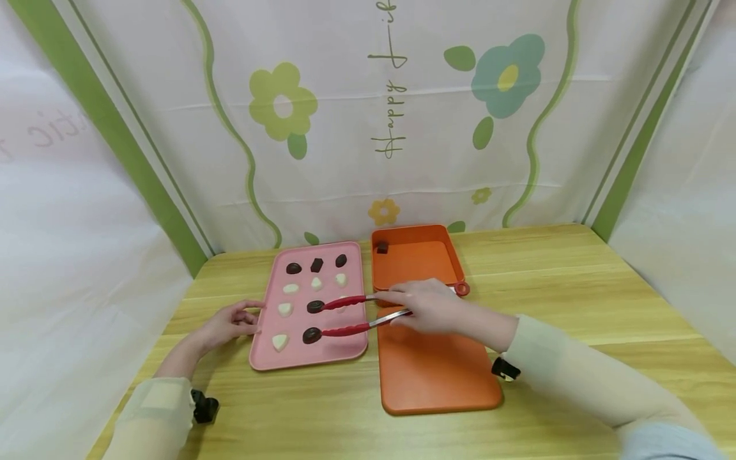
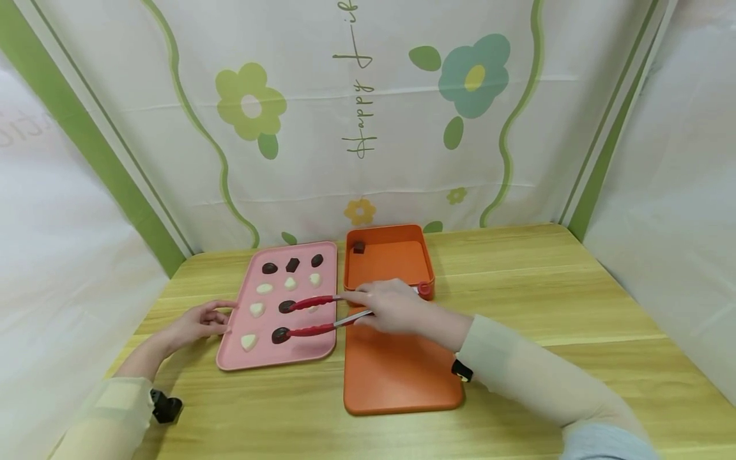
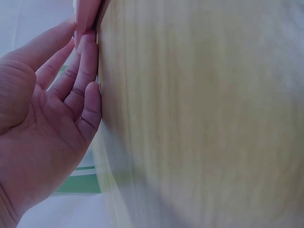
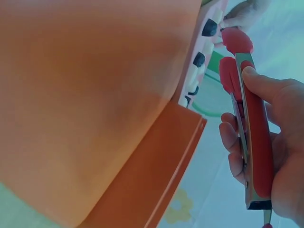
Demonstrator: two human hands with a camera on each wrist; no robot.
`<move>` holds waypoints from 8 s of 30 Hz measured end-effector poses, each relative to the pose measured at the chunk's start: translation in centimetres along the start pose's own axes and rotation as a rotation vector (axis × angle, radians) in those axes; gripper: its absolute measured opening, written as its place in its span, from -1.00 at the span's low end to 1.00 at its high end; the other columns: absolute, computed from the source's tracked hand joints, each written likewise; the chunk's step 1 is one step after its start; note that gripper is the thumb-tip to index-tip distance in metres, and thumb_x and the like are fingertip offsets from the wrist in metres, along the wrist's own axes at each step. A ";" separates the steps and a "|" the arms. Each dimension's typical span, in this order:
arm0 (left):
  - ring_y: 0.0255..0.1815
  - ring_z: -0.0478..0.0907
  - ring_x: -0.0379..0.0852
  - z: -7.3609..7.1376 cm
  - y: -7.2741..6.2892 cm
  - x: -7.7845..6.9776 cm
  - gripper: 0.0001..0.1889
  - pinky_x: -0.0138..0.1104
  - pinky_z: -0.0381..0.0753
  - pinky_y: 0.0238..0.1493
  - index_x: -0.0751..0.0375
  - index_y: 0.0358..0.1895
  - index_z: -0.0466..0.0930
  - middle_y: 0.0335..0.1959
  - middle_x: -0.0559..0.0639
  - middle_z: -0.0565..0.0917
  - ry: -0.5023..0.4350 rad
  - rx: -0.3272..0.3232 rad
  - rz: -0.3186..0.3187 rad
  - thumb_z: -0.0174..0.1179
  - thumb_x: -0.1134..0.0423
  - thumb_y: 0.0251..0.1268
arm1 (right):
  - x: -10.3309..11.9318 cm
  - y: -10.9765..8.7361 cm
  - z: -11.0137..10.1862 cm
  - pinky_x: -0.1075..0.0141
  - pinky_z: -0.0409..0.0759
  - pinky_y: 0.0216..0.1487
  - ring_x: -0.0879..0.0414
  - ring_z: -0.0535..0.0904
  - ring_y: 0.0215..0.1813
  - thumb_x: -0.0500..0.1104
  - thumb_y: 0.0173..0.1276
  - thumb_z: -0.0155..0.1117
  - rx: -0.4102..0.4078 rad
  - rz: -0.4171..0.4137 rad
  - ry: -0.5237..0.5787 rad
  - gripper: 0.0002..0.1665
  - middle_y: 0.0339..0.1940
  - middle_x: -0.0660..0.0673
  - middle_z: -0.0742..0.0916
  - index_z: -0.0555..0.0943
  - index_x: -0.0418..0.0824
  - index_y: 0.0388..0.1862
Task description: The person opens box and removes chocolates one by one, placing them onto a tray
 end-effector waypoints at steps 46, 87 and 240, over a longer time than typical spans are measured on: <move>-0.28 0.45 -0.08 0.0 0.1 0.0 -0.40 -0.32 0.39 -0.30 0.42 0.37 0.27 -0.20 0.15 0.63 0.004 0.000 0.012 0.25 0.34 0.32 | -11.9 -2.1 -3.8 0.26 0.35 -0.58 0.09 0.52 -0.42 0.07 0.21 0.45 -0.050 0.247 -0.028 -0.34 -0.06 -0.15 0.72 0.56 -0.10 0.27; -0.19 0.47 -0.01 -0.1 0.2 0.0 -0.40 -0.29 0.39 -0.24 0.40 0.37 0.28 -0.19 0.14 0.63 0.017 -0.008 0.006 0.26 0.33 0.32 | -16.3 2.7 1.2 0.16 0.49 -0.40 0.00 0.58 -0.26 0.08 0.33 0.33 0.208 0.410 -0.040 -0.33 0.02 -0.19 0.70 0.48 -0.11 0.36; -0.21 0.47 -0.04 0.0 -0.1 0.0 -0.39 -0.31 0.38 -0.26 0.41 0.38 0.25 -0.19 0.16 0.63 -0.006 0.005 0.012 0.25 0.33 0.33 | -3.8 -6.9 -2.5 0.34 0.42 -0.41 0.28 0.41 -0.45 0.03 0.13 0.52 -0.058 0.206 0.189 -0.27 -0.19 0.09 0.69 0.53 -0.01 0.30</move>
Point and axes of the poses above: each hand's wrist, its own y-axis towards the middle knuckle, its own z-axis out of the palm, x = y × z, the point moved 6 cm from there along y, towards the middle knuckle
